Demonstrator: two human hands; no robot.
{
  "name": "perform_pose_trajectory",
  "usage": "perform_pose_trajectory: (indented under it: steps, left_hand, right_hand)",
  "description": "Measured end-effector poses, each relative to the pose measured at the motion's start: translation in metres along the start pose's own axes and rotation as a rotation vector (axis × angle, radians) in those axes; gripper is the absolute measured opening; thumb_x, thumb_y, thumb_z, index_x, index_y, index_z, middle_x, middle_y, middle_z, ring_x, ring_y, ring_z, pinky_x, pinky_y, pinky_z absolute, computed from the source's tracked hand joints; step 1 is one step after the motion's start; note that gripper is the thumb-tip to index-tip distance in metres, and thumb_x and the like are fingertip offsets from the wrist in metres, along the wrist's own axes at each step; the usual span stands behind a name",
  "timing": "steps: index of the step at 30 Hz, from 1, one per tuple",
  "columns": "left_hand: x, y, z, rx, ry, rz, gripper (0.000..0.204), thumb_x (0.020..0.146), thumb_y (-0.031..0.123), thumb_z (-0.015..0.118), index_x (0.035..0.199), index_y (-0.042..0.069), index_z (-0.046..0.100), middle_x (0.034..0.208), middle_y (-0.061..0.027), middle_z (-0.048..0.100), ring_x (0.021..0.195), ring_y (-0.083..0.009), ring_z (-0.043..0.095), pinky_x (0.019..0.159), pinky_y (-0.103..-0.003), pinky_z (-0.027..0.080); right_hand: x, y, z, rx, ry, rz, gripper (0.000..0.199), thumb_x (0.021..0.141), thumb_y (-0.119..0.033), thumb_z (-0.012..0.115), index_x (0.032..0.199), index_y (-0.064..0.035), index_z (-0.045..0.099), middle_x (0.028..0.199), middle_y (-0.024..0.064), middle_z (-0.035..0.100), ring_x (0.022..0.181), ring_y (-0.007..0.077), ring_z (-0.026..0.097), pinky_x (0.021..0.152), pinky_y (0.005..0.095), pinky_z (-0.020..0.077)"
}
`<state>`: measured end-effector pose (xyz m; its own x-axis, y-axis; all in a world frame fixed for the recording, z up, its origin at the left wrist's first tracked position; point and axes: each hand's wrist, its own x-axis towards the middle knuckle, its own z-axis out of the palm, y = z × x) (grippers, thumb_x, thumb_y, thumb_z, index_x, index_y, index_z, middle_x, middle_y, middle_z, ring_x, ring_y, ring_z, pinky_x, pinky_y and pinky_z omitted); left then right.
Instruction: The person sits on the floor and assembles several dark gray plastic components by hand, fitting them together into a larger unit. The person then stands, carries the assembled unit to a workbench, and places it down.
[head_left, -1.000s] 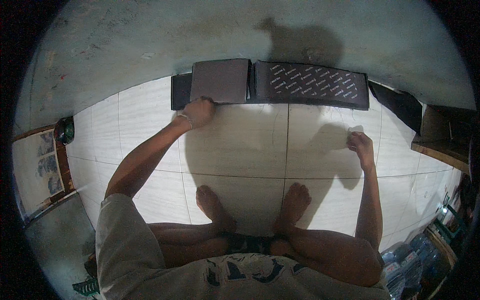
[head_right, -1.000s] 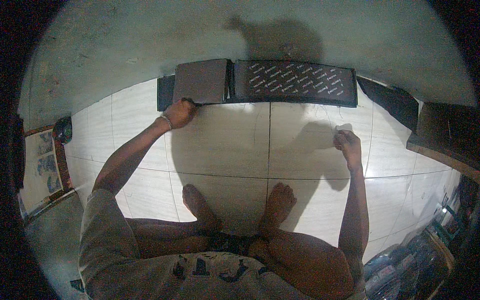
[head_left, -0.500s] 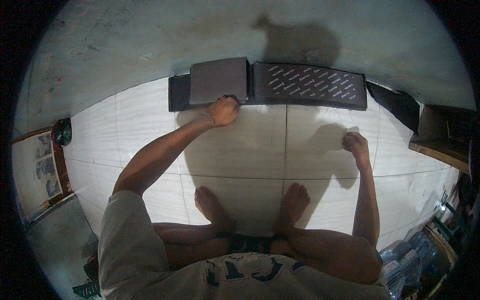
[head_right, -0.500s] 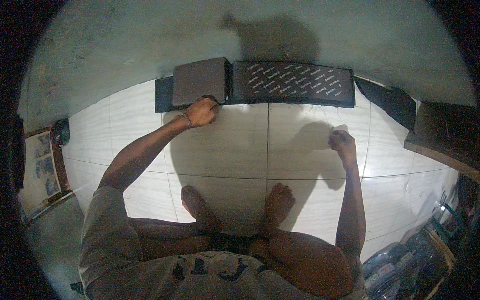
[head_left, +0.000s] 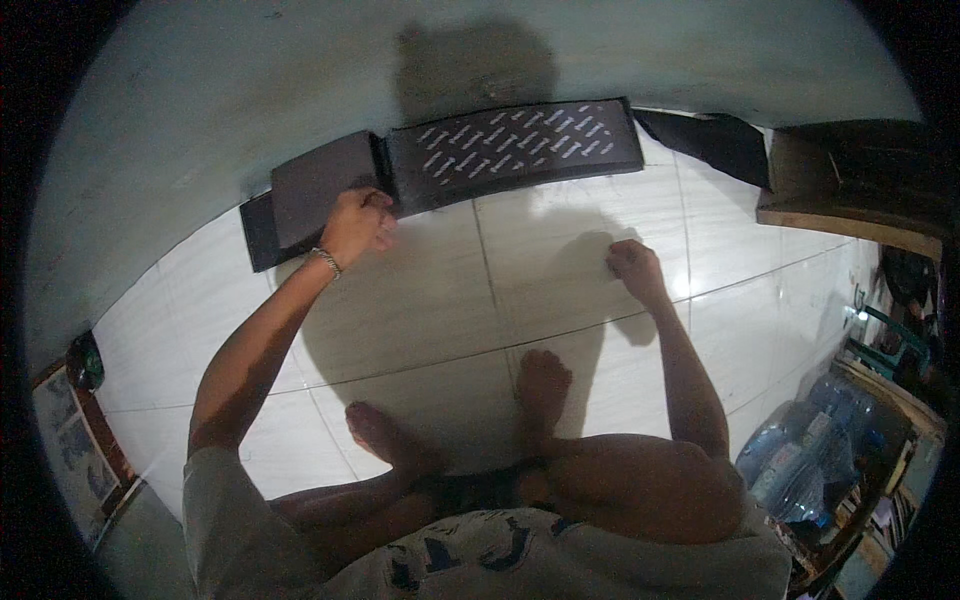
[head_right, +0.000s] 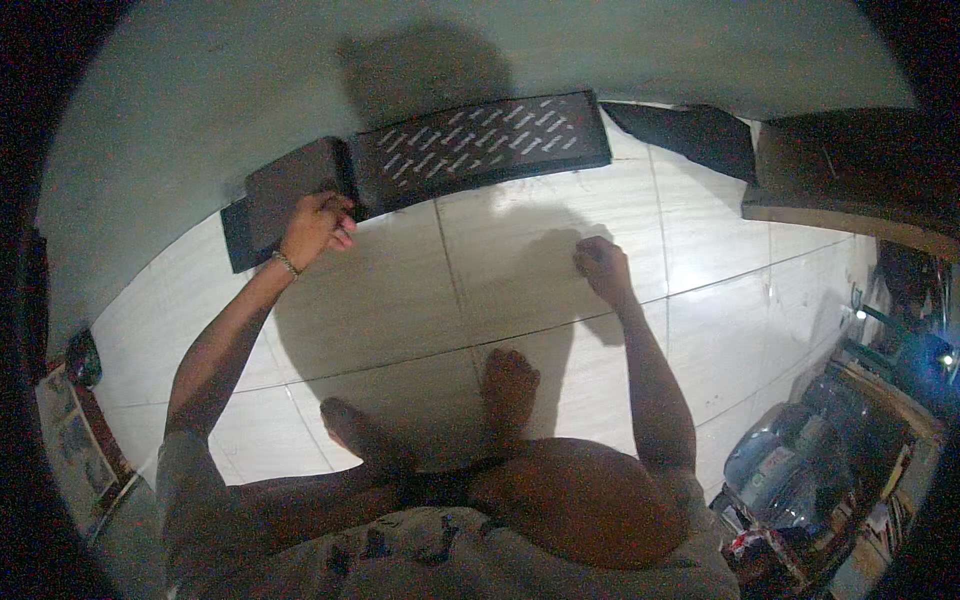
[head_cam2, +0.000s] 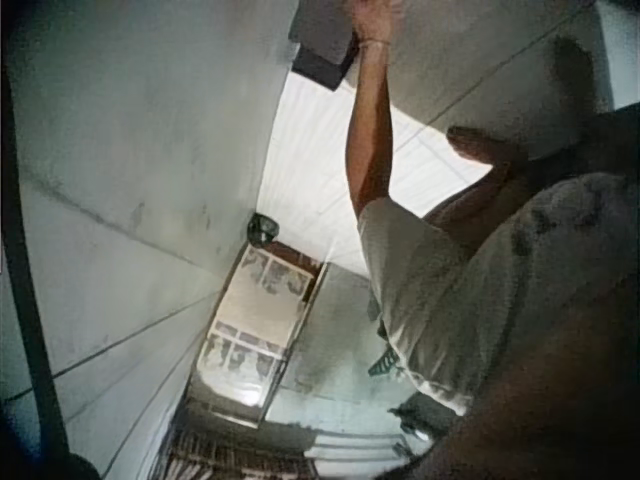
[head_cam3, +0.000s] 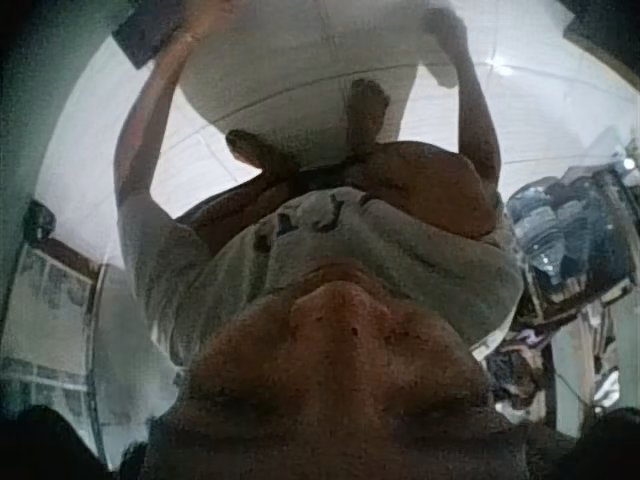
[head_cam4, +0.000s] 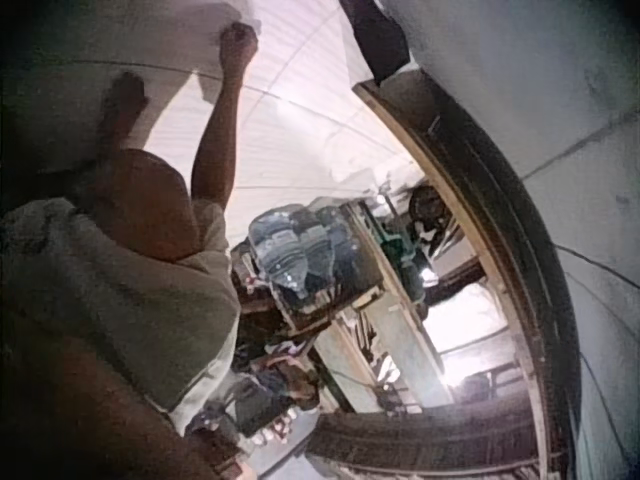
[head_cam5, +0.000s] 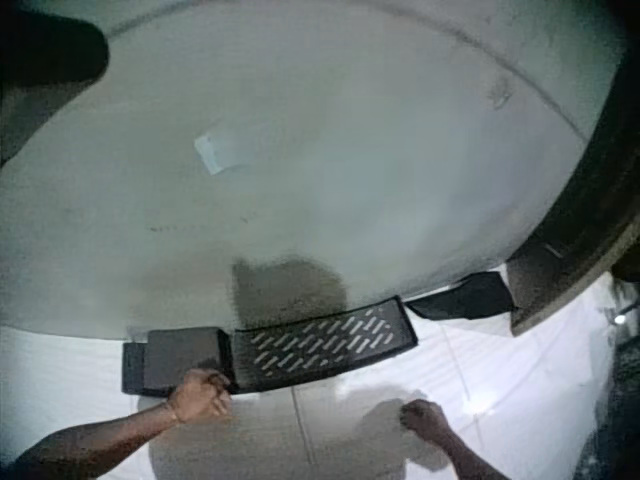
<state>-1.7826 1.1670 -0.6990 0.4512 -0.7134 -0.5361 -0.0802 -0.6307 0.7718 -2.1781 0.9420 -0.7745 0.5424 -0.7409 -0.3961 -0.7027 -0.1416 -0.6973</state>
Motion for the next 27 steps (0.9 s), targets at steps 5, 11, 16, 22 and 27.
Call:
perform_pose_trajectory:
  steps: [5,11,16,22,27]
  left_hand:
    - [-0.009,0.02,0.005,-0.026,-0.171,0.041,0.023,0.092,0.016,0.045,0.102,-0.002,0.056,0.074,-0.0086,0.061,0.058,-0.0123,0.059,0.053,-0.025,0.05]
    - [-0.023,0.018,-0.024,0.355,0.371,0.565,0.02,0.093,0.017,0.045,0.106,0.006,0.057,0.091,-0.0049,0.061,0.08,-0.0139,0.059,0.067,-0.029,0.05]
    - [0.003,-0.026,-0.056,0.772,0.492,0.402,0.032,0.092,0.02,0.046,0.117,0.001,0.047,0.115,-0.0172,0.052,0.11,-0.0336,0.048,0.096,-0.039,0.037]
    - [0.017,-0.036,-0.055,0.906,0.415,0.45,0.032,0.091,0.019,0.046,0.118,0.0,0.047,0.117,-0.0187,0.052,0.11,-0.0347,0.049,0.095,-0.039,0.038]
    - [0.001,0.016,-0.044,0.586,0.358,0.53,0.035,0.094,0.023,0.046,0.116,-0.003,0.05,0.113,-0.0175,0.058,0.102,-0.0291,0.056,0.091,-0.038,0.041]
  right_hand:
    - [-0.031,0.01,-0.001,-0.04,0.193,0.015,0.015,0.079,-0.01,0.062,0.092,-0.0015,0.061,0.082,0.0157,0.065,0.076,0.0281,0.064,0.066,0.0339,0.0498]
    - [-0.205,0.071,0.002,-0.462,0.399,0.062,0.058,0.082,-0.021,0.059,0.129,0.0032,0.035,0.117,0.0245,0.046,0.11,0.0398,0.043,0.094,0.0467,0.0355]
    - [-0.302,0.117,0.091,-0.044,0.244,0.588,0.076,0.07,-0.041,0.071,0.126,-0.0013,0.039,0.117,0.0271,0.039,0.111,0.042,0.034,0.094,0.05,0.0322]
    - [-0.283,0.141,0.193,-0.217,0.007,0.629,0.089,0.07,-0.052,0.067,0.132,-0.0007,0.03,0.125,0.0361,0.023,0.114,0.0551,0.019,0.096,0.0587,0.0259]
    - [-0.324,0.135,0.114,-0.52,-0.086,0.783,0.1,0.069,-0.061,0.063,0.138,-0.0001,0.022,0.132,0.0437,0.009,0.118,0.0659,0.007,0.097,0.0658,0.0207]
